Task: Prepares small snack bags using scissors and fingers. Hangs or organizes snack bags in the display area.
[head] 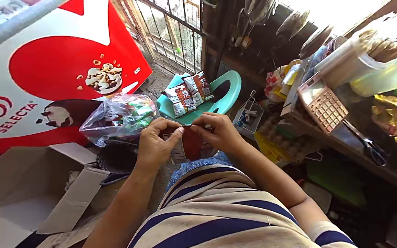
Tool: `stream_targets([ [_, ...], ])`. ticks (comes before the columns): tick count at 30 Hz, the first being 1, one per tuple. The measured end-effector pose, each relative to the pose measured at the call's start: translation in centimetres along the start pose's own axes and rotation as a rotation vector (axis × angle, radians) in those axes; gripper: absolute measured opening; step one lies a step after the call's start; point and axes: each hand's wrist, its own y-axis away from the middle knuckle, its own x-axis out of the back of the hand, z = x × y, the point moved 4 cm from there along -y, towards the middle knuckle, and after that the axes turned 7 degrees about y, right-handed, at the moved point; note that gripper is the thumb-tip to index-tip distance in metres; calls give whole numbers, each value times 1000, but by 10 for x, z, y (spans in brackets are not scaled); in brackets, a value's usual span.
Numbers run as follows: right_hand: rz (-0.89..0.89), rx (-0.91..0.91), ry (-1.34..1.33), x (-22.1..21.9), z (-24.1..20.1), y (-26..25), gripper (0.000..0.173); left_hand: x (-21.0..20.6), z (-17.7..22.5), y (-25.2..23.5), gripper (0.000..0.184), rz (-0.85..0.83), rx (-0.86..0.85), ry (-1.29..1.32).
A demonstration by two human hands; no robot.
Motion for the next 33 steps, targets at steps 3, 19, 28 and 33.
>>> stream_targets([
  [3,-26,-63,-148,14,23,-21,11,-10,-2,-35,10,-29,31,8],
  [19,-8,8,227,78,88,-158,17,-20,22,-209,22,-106,-138,-367],
  [28,283,-34,359,92,92,-260,12,14,35,-327,31,-144,-425,-454],
  [33,408,-70,448,92,96,-309,16,32,30,-388,26,-145,-477,-278],
])
